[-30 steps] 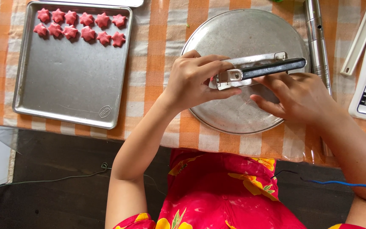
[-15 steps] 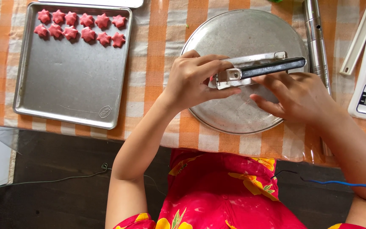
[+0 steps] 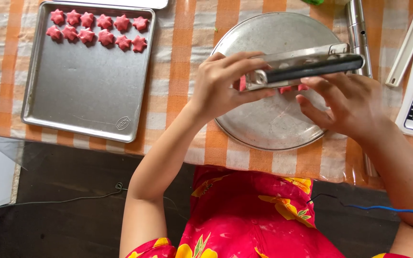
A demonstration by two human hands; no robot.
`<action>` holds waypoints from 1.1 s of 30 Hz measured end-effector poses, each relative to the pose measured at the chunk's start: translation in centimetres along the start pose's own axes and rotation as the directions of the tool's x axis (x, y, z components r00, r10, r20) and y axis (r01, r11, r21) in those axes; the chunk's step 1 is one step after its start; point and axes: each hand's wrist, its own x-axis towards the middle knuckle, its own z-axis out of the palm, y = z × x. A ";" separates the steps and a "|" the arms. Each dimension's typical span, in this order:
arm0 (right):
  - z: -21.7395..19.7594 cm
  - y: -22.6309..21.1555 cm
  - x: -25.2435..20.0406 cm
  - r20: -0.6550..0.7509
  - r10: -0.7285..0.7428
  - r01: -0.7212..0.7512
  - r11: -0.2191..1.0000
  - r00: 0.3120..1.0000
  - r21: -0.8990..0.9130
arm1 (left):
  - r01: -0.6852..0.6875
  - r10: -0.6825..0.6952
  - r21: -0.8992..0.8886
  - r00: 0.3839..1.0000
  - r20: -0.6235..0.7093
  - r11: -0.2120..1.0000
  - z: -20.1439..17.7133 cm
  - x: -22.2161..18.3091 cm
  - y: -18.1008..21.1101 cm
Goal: Rolling out pink dough on a metal plate using a rolling pin and then using a star-shaped cutter to create small dough stars.
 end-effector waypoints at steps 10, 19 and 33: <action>-1.1 0.1 -0.3 -0.131 0.047 -0.028 0.990 0.990 0.141 | 0.135 -0.167 -0.137 0.950 -0.263 0.981 -0.3 0.9 -1.2; -0.8 1.8 -1.9 -0.089 0.261 -0.208 0.898 0.961 0.388 | 0.756 -0.806 -0.321 0.590 -0.044 0.570 -2.6 2.9 -1.1; -0.2 2.7 -2.2 -0.100 0.219 -0.182 0.940 0.971 0.289 | 0.822 -0.830 0.192 0.555 -0.055 0.537 -1.2 1.3 -5.4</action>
